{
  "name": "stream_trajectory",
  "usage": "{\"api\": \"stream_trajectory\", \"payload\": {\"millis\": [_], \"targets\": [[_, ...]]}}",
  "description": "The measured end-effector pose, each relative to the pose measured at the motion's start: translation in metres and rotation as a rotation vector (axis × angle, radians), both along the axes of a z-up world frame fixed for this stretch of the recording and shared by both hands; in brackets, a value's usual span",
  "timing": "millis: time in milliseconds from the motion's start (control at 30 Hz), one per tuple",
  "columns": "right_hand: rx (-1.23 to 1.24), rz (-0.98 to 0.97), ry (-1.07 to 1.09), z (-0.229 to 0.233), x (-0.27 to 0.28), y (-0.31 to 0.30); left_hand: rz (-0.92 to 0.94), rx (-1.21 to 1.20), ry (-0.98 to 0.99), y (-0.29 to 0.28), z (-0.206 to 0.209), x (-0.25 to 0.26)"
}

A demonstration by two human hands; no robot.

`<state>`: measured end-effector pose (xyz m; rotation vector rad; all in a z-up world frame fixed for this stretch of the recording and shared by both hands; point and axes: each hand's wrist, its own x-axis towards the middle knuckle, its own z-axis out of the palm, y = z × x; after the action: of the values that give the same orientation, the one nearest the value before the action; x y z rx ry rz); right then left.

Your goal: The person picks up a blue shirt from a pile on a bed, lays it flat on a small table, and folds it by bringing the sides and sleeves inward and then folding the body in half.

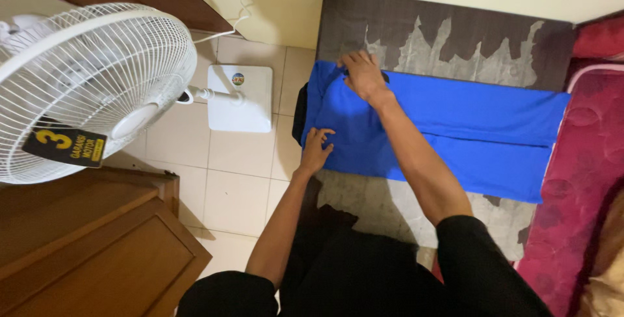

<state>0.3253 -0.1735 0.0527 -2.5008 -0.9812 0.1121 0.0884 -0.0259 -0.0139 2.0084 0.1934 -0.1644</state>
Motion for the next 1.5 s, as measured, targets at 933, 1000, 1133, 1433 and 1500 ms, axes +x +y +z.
{"api": "stream_trajectory", "payload": {"millis": [933, 1000, 1133, 1433, 1500], "targets": [[0.109, -0.287, 0.137, -0.016, -0.207, -0.136, 0.159, 0.126, -0.080, 0.016, 0.009, -0.012], [0.187, -0.325, 0.177, -0.024, -0.208, -0.142, 0.184, 0.156, -0.043, 0.018, -0.001, -0.010], [0.180, -0.393, 0.148, -0.031, -0.211, -0.147, 0.237, 0.065, -0.044, 0.024, -0.017, -0.010], [0.057, -0.549, 0.536, -0.054, -0.162, -0.163, 0.176, 0.077, -0.046, 0.022, -0.026, -0.015], [0.210, -0.777, 0.512, -0.049, -0.135, -0.158, 0.187, 0.104, -0.092, 0.019, -0.030, -0.010]]}}
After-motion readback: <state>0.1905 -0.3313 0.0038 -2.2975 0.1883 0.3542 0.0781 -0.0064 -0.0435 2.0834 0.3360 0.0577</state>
